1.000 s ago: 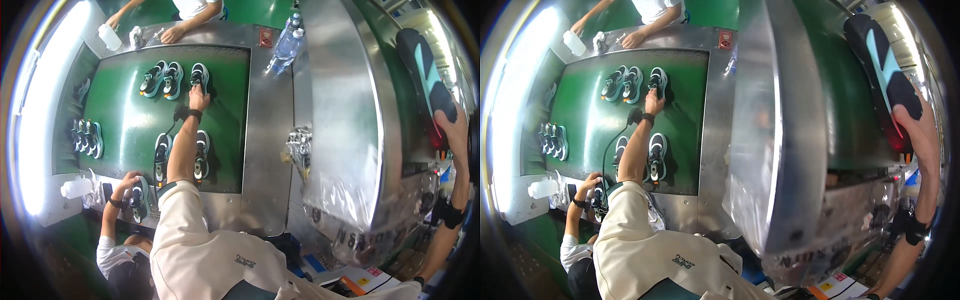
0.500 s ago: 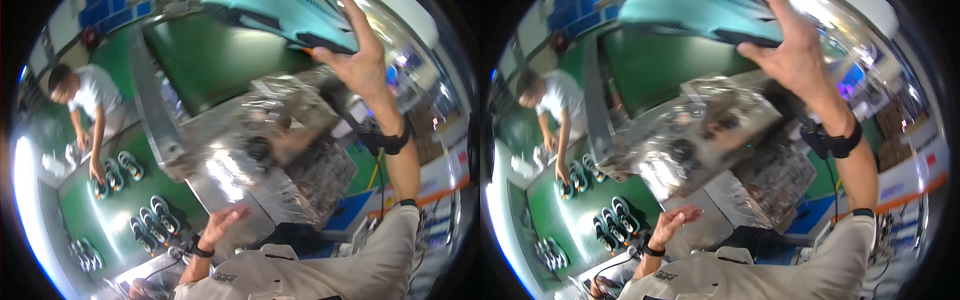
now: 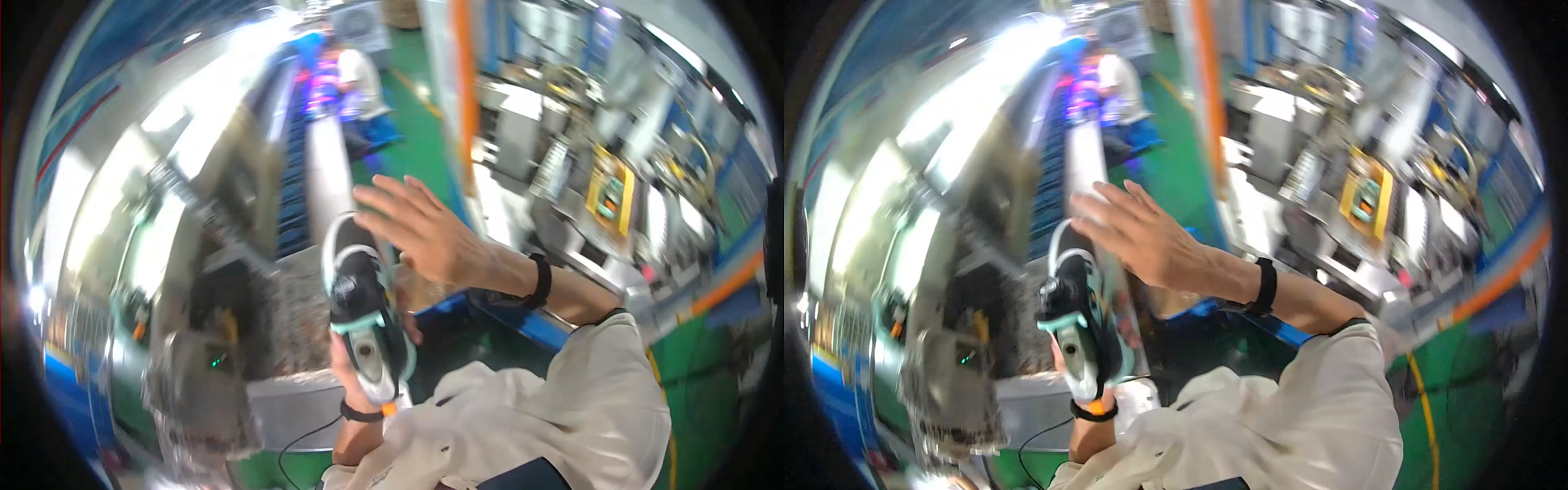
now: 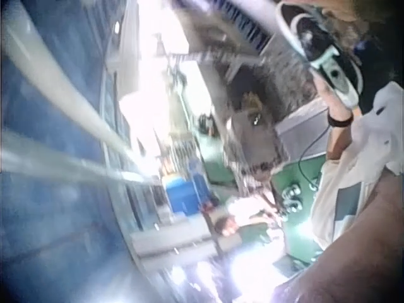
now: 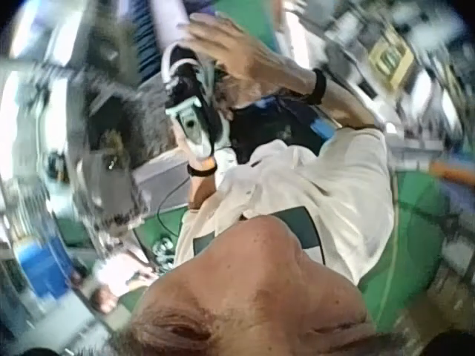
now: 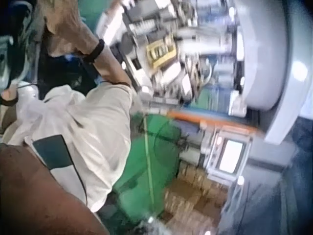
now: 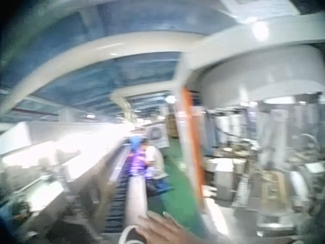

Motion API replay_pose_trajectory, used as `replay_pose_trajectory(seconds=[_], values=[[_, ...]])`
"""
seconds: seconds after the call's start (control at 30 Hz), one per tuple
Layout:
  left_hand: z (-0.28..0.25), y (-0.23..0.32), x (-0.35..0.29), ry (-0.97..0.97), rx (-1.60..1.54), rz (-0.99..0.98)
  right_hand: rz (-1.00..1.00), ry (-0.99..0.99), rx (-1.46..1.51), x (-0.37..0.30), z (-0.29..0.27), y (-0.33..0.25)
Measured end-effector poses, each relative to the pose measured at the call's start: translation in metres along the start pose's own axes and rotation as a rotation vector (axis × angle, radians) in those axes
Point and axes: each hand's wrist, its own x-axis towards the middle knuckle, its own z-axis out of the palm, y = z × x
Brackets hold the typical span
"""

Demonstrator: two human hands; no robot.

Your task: Operating a shoe-lasting machine by inserting shoes into the mold and removing them after processing.

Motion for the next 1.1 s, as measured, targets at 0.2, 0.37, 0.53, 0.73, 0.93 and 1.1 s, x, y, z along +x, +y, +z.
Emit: replay_pose_trajectory(seconds=[0.2, 0.37, 0.53, 0.73, 0.93, 1.1], values=[[0.021, -0.131, 0.101, 0.071, 0.678, 0.046, 0.763, 0.320, 1.383, -0.170, -0.052, 0.036], [0.050, -0.261, 0.158, -0.272, 1.277, -0.093, 1.522, 0.807, 0.834, -0.276, -0.100, 0.076], [0.064, -0.388, 0.237, -0.529, 1.166, -0.340, 1.581, 1.087, 0.548, -0.408, -0.177, 0.104], [0.038, -0.579, 0.338, -0.407, 1.497, -0.154, 1.363, 1.351, 0.297, -0.502, -0.245, 0.088], [-0.008, -0.708, 0.393, -0.409, 1.834, 0.078, 1.534, 1.392, -0.206, -0.496, -0.280, 0.066], [0.015, -0.717, 0.402, -0.351, 1.812, -0.355, 1.629, 1.212, -0.490, -0.508, -0.299, 0.081]])
